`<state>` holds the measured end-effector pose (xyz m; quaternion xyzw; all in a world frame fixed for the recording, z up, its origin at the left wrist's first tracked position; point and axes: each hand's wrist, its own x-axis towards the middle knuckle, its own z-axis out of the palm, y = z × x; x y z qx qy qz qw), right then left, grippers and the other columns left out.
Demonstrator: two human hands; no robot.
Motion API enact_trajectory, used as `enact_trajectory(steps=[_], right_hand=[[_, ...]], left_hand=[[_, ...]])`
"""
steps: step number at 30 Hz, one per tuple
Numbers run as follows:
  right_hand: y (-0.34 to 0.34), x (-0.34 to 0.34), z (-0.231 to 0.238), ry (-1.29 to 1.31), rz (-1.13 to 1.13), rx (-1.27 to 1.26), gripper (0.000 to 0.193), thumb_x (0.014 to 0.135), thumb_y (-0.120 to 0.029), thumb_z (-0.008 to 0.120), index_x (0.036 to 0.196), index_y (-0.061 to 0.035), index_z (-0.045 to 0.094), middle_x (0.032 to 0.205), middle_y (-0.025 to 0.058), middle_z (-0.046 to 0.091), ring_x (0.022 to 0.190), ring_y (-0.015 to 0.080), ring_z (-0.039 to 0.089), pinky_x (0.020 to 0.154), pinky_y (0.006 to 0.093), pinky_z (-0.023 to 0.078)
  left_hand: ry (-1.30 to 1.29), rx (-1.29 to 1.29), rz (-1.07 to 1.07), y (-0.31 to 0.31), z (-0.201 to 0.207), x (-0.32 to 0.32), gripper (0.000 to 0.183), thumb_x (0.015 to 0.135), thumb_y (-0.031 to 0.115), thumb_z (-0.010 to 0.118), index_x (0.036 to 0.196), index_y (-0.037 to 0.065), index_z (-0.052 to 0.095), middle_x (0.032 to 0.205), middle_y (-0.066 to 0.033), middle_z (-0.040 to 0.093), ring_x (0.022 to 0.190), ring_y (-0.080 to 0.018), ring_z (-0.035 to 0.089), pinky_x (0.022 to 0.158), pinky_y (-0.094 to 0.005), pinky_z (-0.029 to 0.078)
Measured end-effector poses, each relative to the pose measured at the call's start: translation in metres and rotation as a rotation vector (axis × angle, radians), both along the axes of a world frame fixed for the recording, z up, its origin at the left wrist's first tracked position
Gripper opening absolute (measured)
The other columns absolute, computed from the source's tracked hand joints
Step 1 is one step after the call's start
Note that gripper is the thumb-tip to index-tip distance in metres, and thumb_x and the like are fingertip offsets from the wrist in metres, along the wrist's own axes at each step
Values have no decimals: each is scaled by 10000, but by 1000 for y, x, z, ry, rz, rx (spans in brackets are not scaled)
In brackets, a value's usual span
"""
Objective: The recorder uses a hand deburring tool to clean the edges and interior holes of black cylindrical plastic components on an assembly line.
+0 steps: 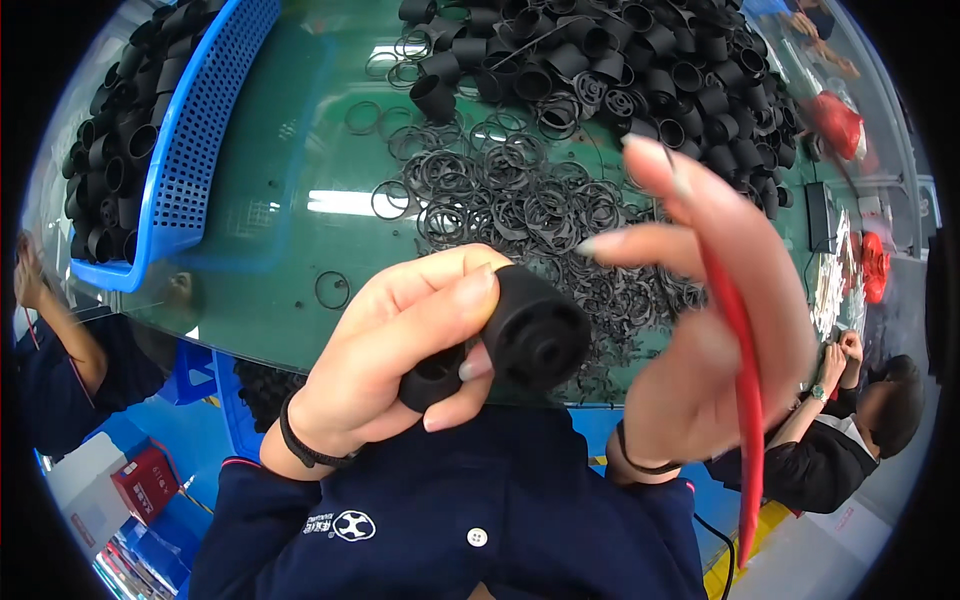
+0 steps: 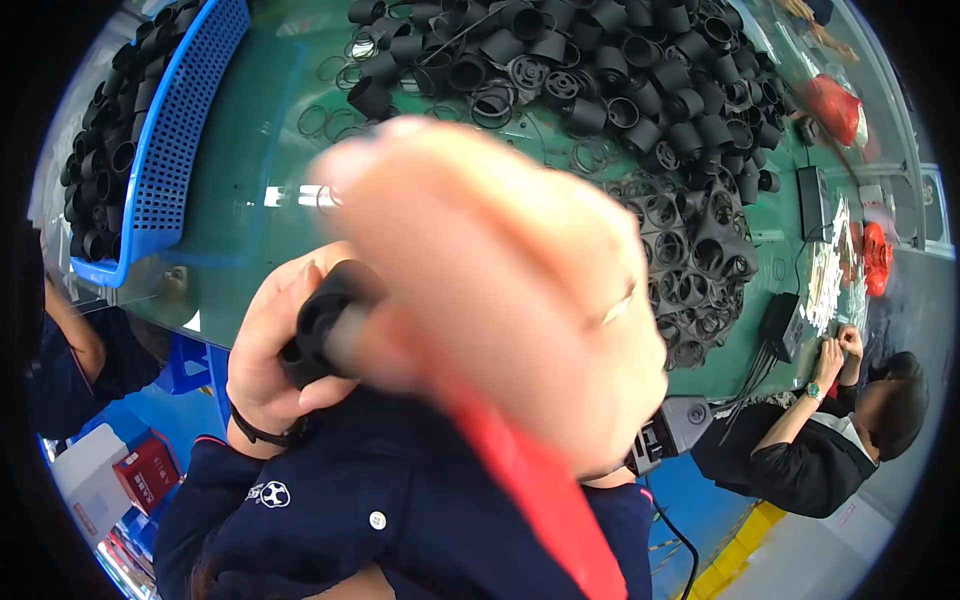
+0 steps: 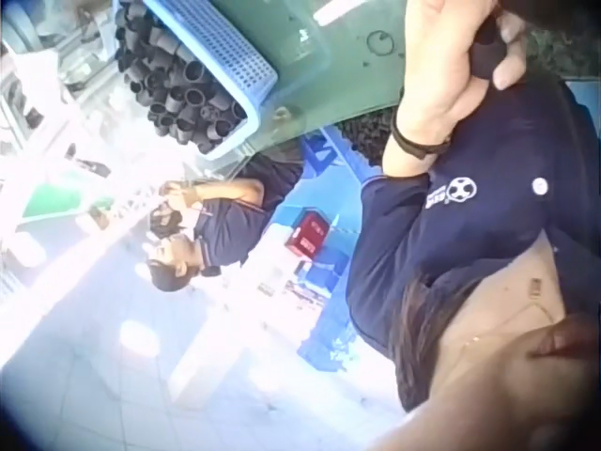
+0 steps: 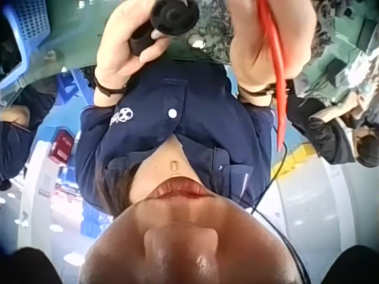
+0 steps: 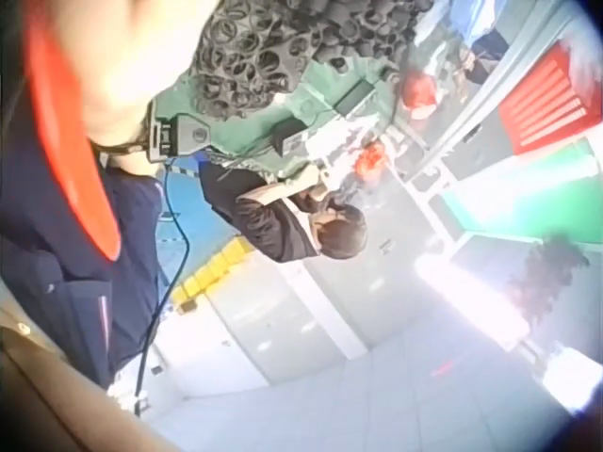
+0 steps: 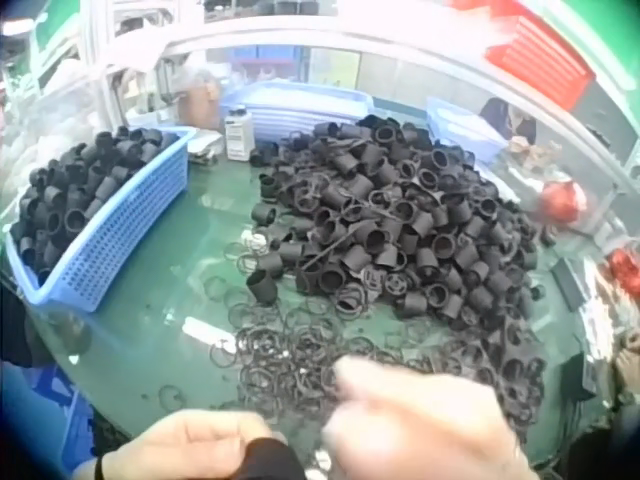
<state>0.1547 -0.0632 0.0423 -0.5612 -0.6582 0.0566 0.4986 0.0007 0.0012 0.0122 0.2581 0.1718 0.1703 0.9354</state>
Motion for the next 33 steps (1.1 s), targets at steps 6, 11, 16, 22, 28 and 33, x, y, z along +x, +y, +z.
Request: enact_trajectory(steps=[6, 11, 16, 22, 28, 33], right_hand=[[-14, 8, -33, 169, 54, 14, 403, 910, -293, 351, 1044, 67, 469, 971, 270, 549, 769, 261, 593, 794, 385, 432], [-20, 7, -37, 262, 39, -12, 387, 911, -288, 349, 1044, 55, 470, 1009, 279, 527, 728, 244, 583, 771, 373, 444], [-23, 7, -43, 260, 33, -34, 372, 906, -284, 365, 1027, 46, 490, 1012, 257, 537, 749, 227, 584, 749, 344, 453], [-27, -4, -42, 516, 0, -23, 214, 789, -50, 535, 983, 35, 562, 977, 186, 579, 934, 265, 554, 775, 316, 464], [-31, -6, -42, 526, -22, -92, 196, 776, -32, 543, 956, 34, 584, 988, 180, 579, 936, 253, 556, 793, 306, 444], [-29, -5, -43, 553, -26, -88, 203, 772, -32, 550, 962, 30, 587, 990, 176, 581, 934, 248, 556, 800, 304, 436]], left_hand=[[-92, -6, 16, 3, -1, -3, 331, 900, 296, 354, 796, -18, 339, 714, -166, 403, 462, -108, 343, 212, -167, 290], [-162, -76, 10, 1, -5, -3, 316, 895, 290, 378, 799, -7, 326, 757, -168, 391, 600, -156, 373, 213, -173, 324], [-115, -50, 1, 0, -1, -1, 323, 889, 295, 400, 794, -6, 328, 765, -168, 391, 609, -165, 379, 213, -176, 323], [-108, -1, 1, -4, 2, -3, 348, 880, 314, 418, 783, -6, 327, 744, -169, 397, 617, -159, 389, 215, -175, 327], [-91, 5, -10, -6, 3, -3, 353, 882, 322, 409, 780, -4, 322, 743, -170, 397, 543, -137, 384, 219, -171, 329], [-102, 27, -15, -4, 1, -2, 353, 887, 322, 396, 783, -7, 320, 751, -166, 392, 526, -133, 374, 223, -175, 335]])
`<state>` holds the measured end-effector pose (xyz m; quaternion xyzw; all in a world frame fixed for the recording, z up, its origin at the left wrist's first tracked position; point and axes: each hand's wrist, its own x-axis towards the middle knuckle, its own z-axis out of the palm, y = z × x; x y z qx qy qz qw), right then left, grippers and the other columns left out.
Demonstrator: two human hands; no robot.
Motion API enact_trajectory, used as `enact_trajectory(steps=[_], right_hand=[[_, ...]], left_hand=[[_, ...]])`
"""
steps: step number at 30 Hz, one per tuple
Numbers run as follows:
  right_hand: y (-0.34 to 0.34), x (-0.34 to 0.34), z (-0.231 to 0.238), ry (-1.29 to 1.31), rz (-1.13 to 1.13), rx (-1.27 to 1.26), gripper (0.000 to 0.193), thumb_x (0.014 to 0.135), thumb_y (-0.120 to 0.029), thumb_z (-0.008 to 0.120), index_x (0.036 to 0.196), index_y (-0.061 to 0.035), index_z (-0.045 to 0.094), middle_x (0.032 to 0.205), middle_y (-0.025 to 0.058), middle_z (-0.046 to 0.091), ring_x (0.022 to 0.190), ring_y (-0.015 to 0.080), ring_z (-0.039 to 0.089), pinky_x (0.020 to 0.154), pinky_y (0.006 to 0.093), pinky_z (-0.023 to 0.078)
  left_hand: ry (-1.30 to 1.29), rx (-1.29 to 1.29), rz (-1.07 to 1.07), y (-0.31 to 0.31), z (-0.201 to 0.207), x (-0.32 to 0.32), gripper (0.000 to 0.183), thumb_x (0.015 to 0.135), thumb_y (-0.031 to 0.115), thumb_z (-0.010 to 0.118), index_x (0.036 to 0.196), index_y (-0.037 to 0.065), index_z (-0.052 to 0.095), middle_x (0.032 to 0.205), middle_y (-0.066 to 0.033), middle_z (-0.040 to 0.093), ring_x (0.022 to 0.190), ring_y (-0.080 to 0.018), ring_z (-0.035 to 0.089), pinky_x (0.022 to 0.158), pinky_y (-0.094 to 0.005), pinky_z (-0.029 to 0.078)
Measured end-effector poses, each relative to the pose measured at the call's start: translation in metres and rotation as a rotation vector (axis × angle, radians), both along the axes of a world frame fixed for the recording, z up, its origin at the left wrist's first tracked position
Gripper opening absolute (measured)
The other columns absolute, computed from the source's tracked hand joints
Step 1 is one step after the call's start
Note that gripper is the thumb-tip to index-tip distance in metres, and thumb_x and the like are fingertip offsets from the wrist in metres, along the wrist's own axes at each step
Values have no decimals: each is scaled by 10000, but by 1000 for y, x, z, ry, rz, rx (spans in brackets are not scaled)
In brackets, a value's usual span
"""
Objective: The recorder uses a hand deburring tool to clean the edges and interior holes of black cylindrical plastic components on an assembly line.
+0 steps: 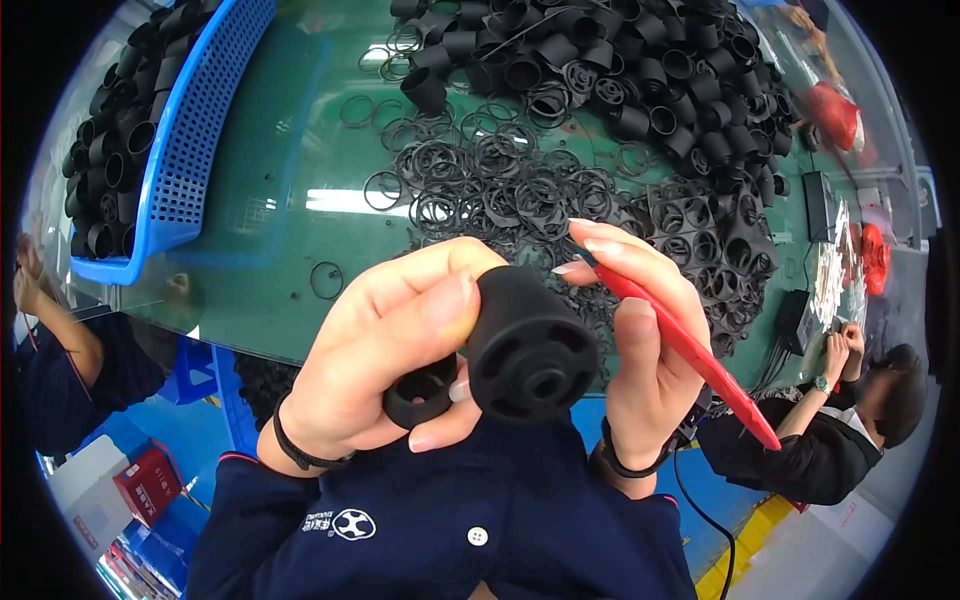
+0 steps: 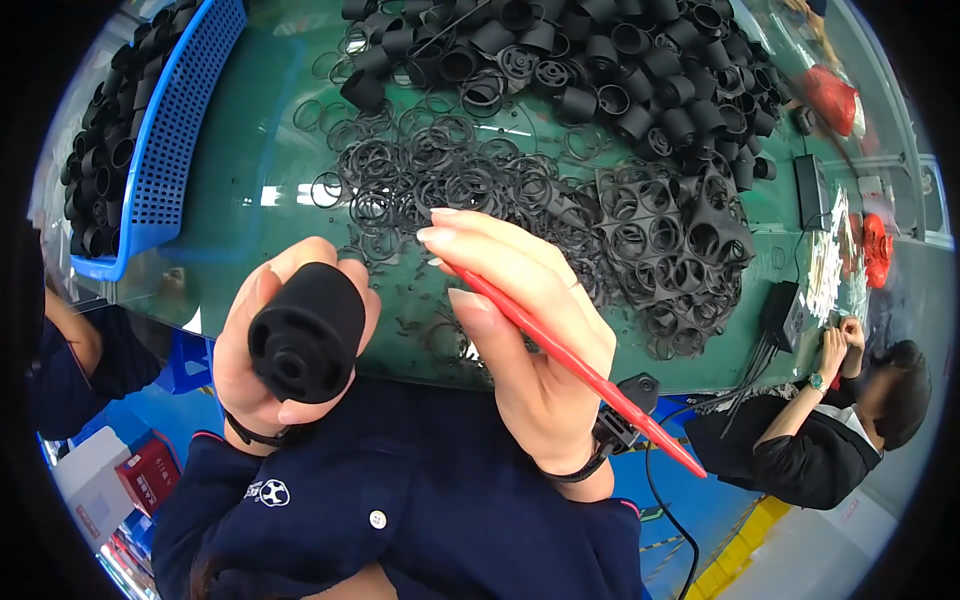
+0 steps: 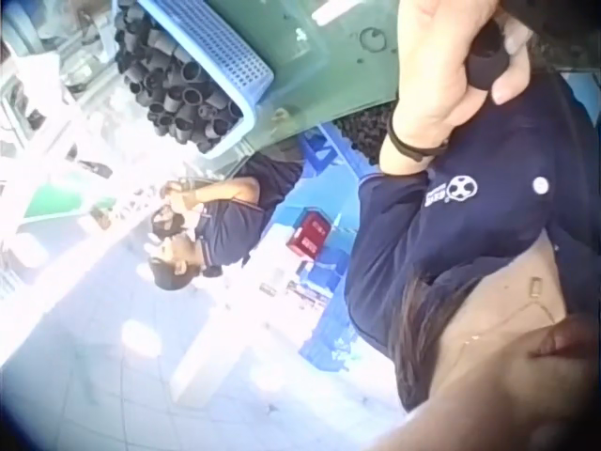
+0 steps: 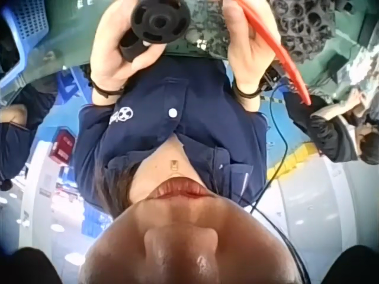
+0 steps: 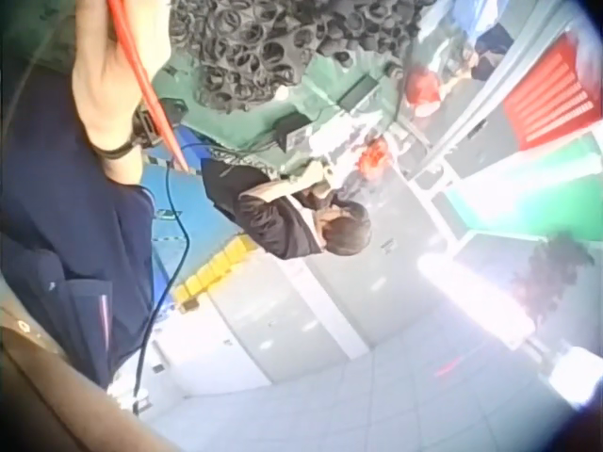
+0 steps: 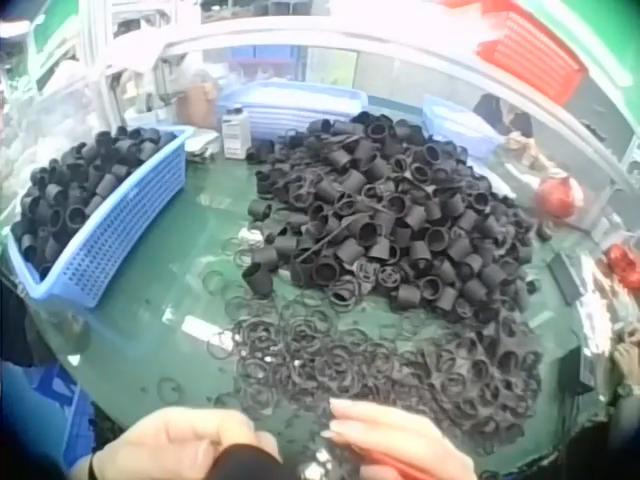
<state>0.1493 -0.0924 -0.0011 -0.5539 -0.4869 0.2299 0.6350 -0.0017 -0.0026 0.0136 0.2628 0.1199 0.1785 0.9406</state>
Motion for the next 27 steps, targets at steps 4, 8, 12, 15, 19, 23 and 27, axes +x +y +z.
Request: enact_trajectory(steps=[4, 8, 12, 15, 19, 23, 27], right_hand=[[-1, 2, 1, -27, 0, -1, 200, 769, -27, 553, 958, 27, 591, 992, 171, 581, 927, 243, 558, 792, 294, 439], [-1, 0, 0, 7, 24, -16, 198, 770, -11, 541, 957, 32, 588, 991, 172, 582, 917, 243, 562, 775, 292, 452], [6, -1, 1, 29, 29, -109, 177, 808, -12, 488, 945, 51, 580, 997, 189, 565, 907, 237, 562, 755, 300, 472], [2, 1, 4, 49, 7, -104, 175, 831, -30, 471, 943, 60, 570, 1002, 186, 555, 882, 231, 563, 741, 303, 479], [7, 0, 1, 37, 70, -145, 170, 830, -35, 483, 950, 50, 570, 1004, 168, 558, 834, 213, 571, 733, 296, 476], [6, 1, 3, -22, 76, -176, 141, 790, -1, 529, 911, 30, 595, 951, 142, 595, 861, 206, 578, 770, 286, 453], [3, 10, 4, -139, 61, -180, 160, 774, -43, 576, 928, -20, 611, 925, 93, 615, 878, 187, 580, 780, 284, 448]], left_hand=[[-29, 8, 5, 0, 1, 1, 352, 891, 323, 384, 790, -9, 323, 752, -162, 393, 524, -133, 375, 227, -172, 331], [64, 144, 77, -5, 4, -2, 371, 874, 376, 409, 792, 18, 350, 765, -147, 404, 490, -106, 377, 253, -157, 282], [-1, 235, 331, 11, 3, -13, 401, 767, 385, 597, 809, 35, 406, 997, -175, 422, 753, -182, 521, 307, -158, 363], [171, 553, 521, 25, 27, -35, 221, 745, 92, 615, 850, 36, 428, 1030, -172, 474, 834, -204, 559, 376, -193, 425], [511, 1052, 1095, 59, 54, -75, 391, 690, -88, 604, 972, 43, 367, 877, -102, 552, 670, -120, 542, 567, -205, 441], [1119, 1362, 1357, 123, 79, -122, 225, 804, 136, 562, 1017, 65, 570, 865, -33, 555, 814, -99, 504, 757, -223, 396], [1284, 1805, 1268, 216, 76, -173, 296, 817, 214, 534, 1049, 31, 531, 1000, -130, 562, 936, -215, 520, 820, -308, 396]])
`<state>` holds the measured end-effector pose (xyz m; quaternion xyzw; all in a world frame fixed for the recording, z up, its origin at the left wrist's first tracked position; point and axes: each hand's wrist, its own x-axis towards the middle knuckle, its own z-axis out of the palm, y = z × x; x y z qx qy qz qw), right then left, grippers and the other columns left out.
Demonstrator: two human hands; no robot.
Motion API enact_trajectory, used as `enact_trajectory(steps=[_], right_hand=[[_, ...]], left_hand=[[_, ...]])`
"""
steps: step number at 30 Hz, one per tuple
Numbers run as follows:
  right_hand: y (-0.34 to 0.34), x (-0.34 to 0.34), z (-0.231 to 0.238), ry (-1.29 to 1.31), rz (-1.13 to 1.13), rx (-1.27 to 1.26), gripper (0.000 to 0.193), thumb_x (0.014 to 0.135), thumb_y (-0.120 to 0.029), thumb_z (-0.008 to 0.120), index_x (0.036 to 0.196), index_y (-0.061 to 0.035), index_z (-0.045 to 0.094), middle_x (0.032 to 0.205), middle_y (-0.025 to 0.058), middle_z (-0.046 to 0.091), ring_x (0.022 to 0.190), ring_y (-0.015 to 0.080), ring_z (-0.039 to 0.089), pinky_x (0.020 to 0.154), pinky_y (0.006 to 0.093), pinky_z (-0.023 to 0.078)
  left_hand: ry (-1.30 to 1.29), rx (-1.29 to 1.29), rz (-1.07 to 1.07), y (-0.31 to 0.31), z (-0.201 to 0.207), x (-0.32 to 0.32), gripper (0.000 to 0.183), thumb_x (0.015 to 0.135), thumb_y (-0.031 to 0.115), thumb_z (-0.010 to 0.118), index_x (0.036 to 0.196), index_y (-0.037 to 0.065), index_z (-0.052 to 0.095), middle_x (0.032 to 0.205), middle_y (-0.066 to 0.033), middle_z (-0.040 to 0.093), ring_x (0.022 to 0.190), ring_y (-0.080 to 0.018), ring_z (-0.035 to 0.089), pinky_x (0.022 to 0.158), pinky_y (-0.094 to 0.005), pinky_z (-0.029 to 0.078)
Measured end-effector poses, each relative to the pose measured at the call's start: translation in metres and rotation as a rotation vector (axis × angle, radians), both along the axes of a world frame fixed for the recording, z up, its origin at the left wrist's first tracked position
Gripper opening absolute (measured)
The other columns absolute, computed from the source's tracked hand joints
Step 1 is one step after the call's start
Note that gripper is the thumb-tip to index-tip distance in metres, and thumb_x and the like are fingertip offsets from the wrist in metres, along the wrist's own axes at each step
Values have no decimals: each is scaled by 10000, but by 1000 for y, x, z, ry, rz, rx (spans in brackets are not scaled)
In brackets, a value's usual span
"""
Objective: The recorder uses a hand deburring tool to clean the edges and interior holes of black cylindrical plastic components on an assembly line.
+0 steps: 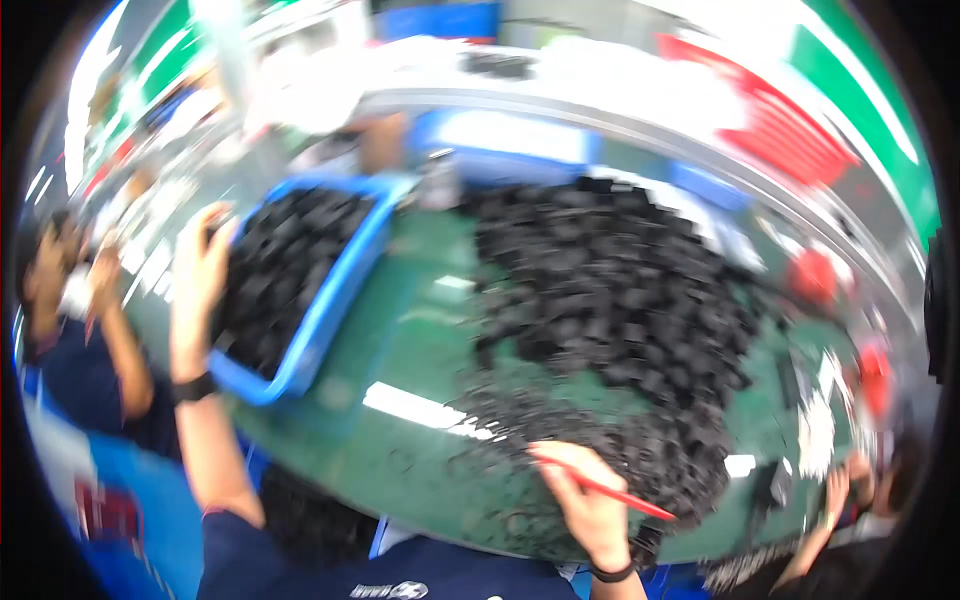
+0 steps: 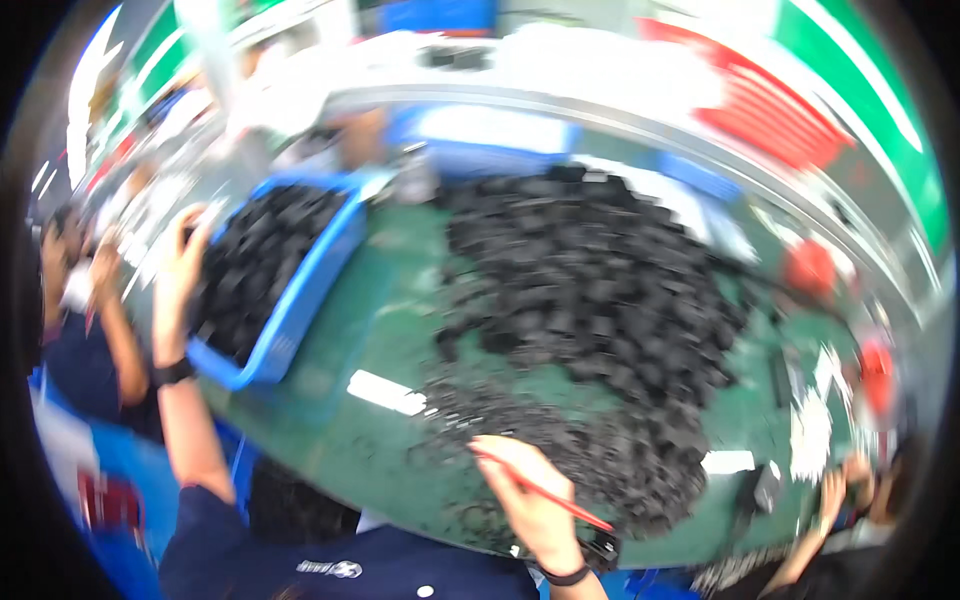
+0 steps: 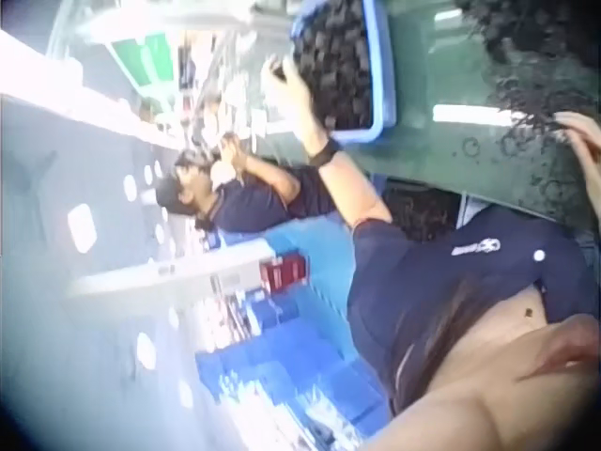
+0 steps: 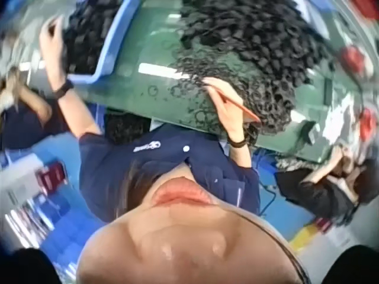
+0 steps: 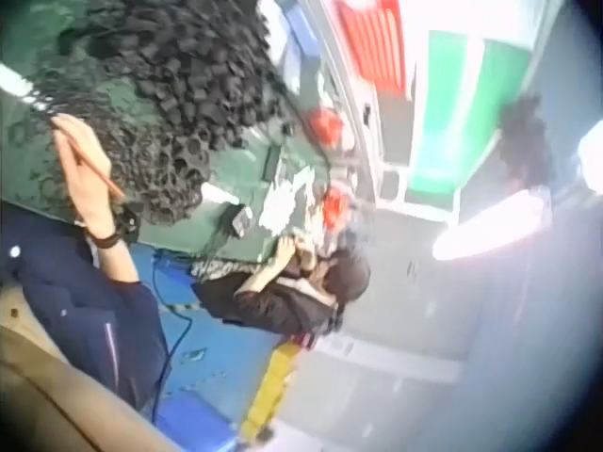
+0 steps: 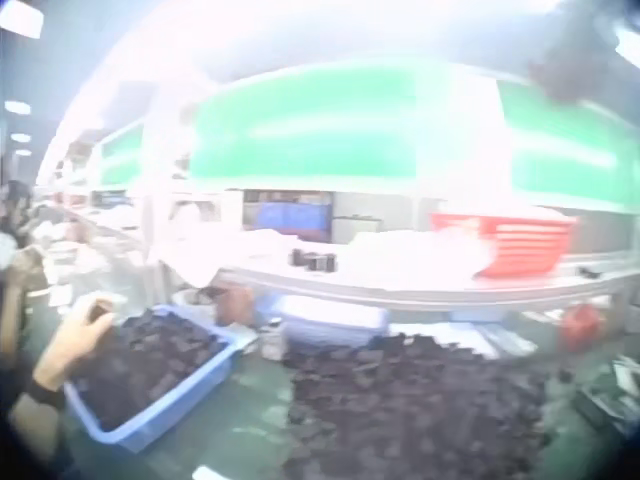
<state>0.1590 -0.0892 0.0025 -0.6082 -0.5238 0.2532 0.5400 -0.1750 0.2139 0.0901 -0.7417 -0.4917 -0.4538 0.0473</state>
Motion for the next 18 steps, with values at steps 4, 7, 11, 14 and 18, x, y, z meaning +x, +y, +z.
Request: enact_trajectory(steps=[4, 7, 11, 14, 18], right_hand=[[11, -4, -14, 76, 122, 77, 180, 817, -147, 554, 962, -45, 586, 934, 65, 601, 862, 173, 580, 758, 265, 456], [10, 8, -21, 152, 123, 89, 203, 823, -147, 548, 998, -45, 566, 933, 57, 588, 851, 158, 562, 747, 252, 440], [3, 17, -24, 157, 118, 97, 210, 833, -155, 532, 1006, -38, 558, 937, 60, 582, 852, 162, 554, 750, 250, 430], [8, 23, -29, 148, 128, 37, 218, 846, -166, 508, 1012, -33, 550, 950, 64, 579, 868, 172, 548, 763, 262, 424], [12, 23, -42, 171, 127, 59, 229, 854, -186, 489, 1015, -35, 546, 961, 70, 574, 888, 183, 539, 781, 272, 415]], left_hand=[[337, 130, 111, 93, -29, -127, 363, 829, 153, 495, 1166, 28, 445, 1124, -163, 487, 1017, -299, 465, 888, -364, 345], [373, -139, 253, 121, -40, -78, 303, 844, 199, 477, 1126, 90, 466, 1089, -188, 485, 981, -357, 465, 866, -407, 350], [837, -219, 80, 133, -55, -67, 349, 881, 288, 392, 1126, 56, 482, 1146, -178, 465, 1037, -337, 432, 896, -389, 329], [553, -348, 49, 118, -42, -41, 379, 895, 292, 359, 1156, 37, 462, 1176, -169, 454, 1101, -329, 390, 938, -366, 297], [416, -405, 148, 106, -35, -45, 436, 889, 340, 371, 1187, 30, 439, 1218, -172, 425, 1147, -312, 363, 962, -353, 273]])
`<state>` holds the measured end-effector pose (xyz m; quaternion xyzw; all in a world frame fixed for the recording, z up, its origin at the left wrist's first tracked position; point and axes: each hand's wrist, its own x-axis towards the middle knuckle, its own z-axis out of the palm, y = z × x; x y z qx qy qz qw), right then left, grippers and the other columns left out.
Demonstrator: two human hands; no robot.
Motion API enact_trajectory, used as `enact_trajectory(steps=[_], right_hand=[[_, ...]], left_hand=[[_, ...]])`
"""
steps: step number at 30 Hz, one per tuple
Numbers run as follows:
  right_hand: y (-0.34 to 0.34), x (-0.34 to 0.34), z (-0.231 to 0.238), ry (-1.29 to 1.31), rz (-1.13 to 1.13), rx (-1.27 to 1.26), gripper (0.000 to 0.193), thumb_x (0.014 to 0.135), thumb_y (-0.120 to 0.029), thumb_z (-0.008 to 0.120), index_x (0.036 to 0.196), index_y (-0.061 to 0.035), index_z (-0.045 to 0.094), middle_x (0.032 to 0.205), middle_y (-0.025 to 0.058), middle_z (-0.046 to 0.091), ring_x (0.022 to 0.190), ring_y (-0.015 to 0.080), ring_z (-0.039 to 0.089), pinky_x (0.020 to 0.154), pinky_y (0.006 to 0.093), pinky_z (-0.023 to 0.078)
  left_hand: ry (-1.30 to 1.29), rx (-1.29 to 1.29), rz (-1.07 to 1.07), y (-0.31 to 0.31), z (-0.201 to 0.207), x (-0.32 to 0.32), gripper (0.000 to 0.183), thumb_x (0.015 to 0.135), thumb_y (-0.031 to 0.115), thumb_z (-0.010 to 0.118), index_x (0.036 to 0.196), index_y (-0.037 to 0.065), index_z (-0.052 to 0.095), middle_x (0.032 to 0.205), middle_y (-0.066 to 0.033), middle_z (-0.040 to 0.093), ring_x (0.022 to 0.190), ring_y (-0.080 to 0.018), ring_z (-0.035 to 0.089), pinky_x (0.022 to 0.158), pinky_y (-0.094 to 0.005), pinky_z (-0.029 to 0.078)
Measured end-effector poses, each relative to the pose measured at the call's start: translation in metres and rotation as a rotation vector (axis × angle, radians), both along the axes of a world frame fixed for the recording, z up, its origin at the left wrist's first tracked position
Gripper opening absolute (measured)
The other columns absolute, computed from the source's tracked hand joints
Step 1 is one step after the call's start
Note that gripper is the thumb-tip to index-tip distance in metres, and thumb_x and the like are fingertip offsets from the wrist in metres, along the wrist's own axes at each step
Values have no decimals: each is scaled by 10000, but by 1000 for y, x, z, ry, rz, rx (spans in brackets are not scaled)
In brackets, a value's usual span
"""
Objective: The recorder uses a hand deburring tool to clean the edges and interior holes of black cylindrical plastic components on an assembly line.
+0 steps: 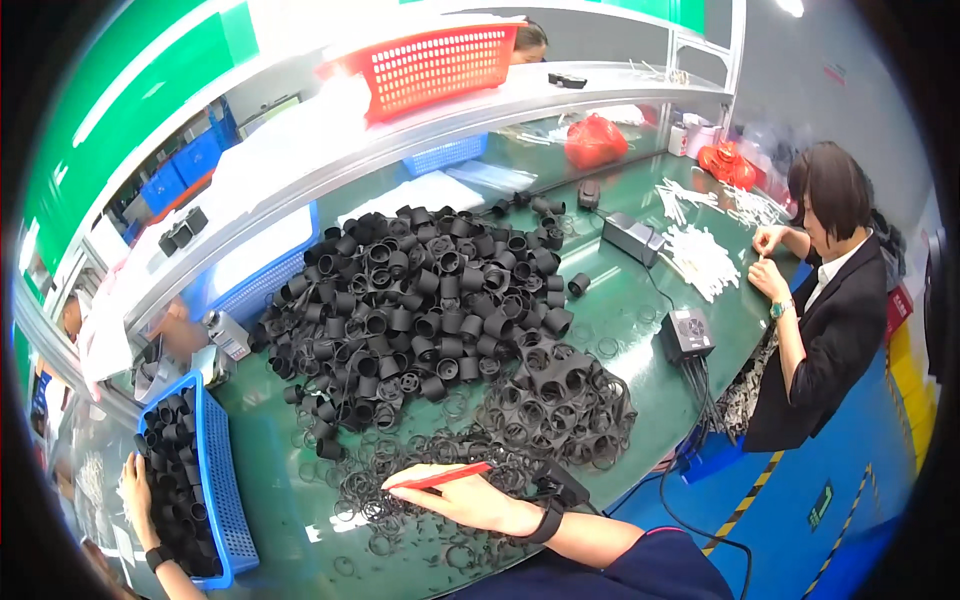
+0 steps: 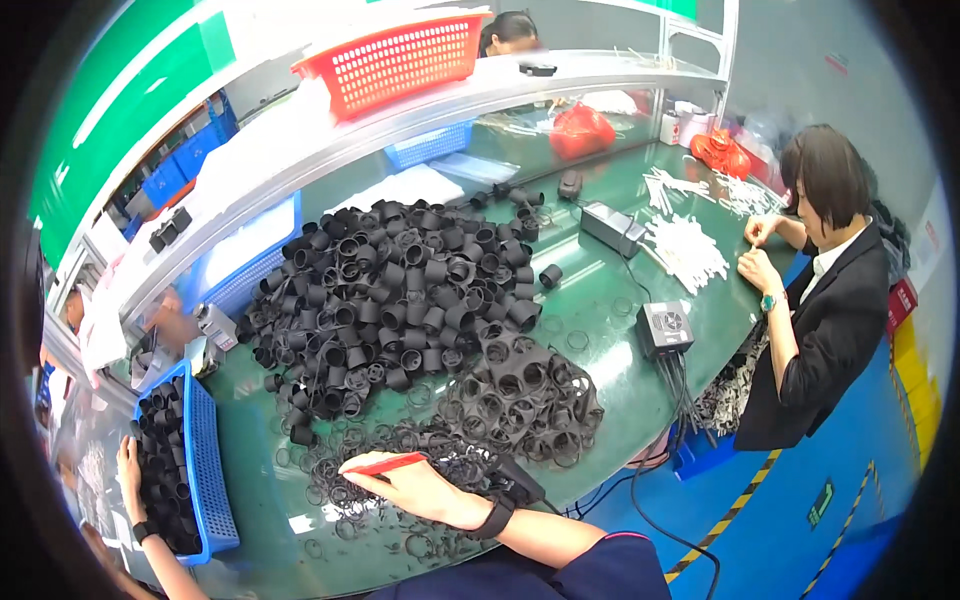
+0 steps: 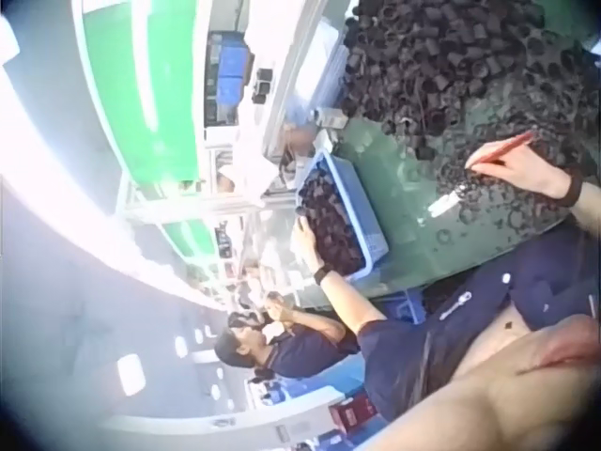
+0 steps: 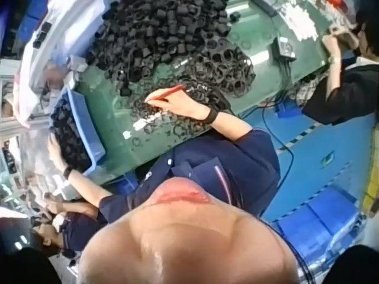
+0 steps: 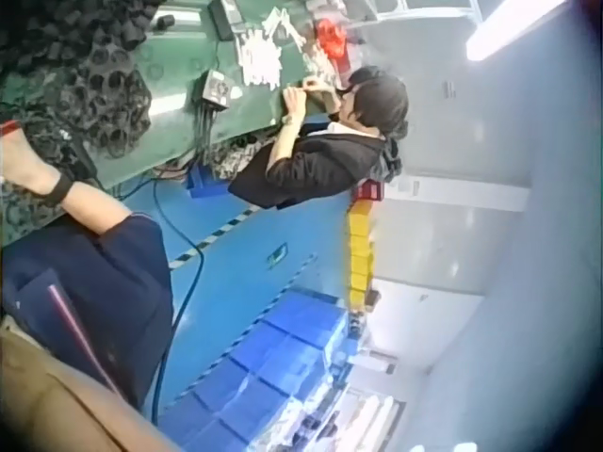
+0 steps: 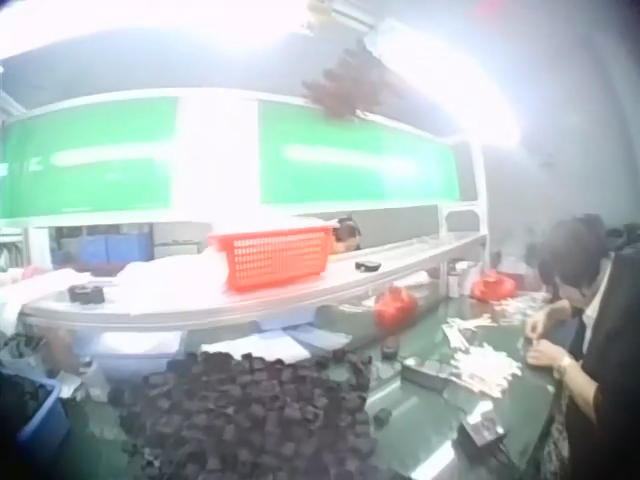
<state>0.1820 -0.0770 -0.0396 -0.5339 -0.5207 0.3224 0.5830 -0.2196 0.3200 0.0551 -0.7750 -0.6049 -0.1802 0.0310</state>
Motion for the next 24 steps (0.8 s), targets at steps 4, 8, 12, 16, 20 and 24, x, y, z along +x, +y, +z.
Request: enact_trajectory(steps=[4, 8, 12, 16, 20, 24], right_hand=[[-3, 3, 1, -9, 10, -18, 240, 856, -204, 485, 1016, -35, 543, 972, 76, 572, 889, 188, 538, 782, 271, 413], [-5, 5, 2, 5, 2, -23, 254, 859, -224, 482, 1019, -37, 546, 968, 70, 577, 868, 180, 540, 769, 266, 416], [-7, 6, 4, 37, -6, -12, 261, 860, -234, 484, 1025, -43, 550, 963, 63, 579, 853, 167, 550, 755, 263, 421], [-9, 11, 4, 62, -65, -26, 254, 858, -231, 489, 1020, -49, 558, 941, 65, 585, 866, 160, 554, 752, 265, 421], [-12, 12, 3, 46, -65, -10, 243, 856, -209, 496, 1027, -48, 558, 946, 67, 583, 854, 157, 555, 743, 260, 423], [-13, 11, 9, 13, -89, -76, 241, 856, -202, 497, 1028, -45, 558, 950, 67, 581, 852, 153, 553, 744, 257, 421]], left_hand=[[-73, -17, -29, -14, 13, 7, 482, 878, 369, 395, 1205, 16, 422, 1232, -171, 417, 1172, -287, 351, 972, -344, 261], [-145, -46, -71, -12, 13, 1, 484, 878, 357, 407, 1202, -3, 420, 1248, -160, 406, 1184, -267, 344, 982, -331, 249], [-279, -61, -54, -29, 28, -2, 481, 880, 346, 410, 1220, 6, 404, 1273, -154, 380, 1199, -247, 328, 989, -319, 236], [-405, 205, -221, -114, 74, 39, 483, 895, 350, 359, 1267, 41, 352, 1322, -120, 325, 1227, -221, 291, 1011, -325, 191], [-739, 280, -422, -229, 106, 84, 454, 913, 240, 262, 1329, 59, 228, 1358, -90, 265, 1262, -174, 234, 1026, -314, 179], [-1137, -59, -871, -321, 112, 149, 754, 839, 412, 451, 1324, -21, 72, 1329, -294, 182, 1259, -422, 111, 960, -625, 85]])
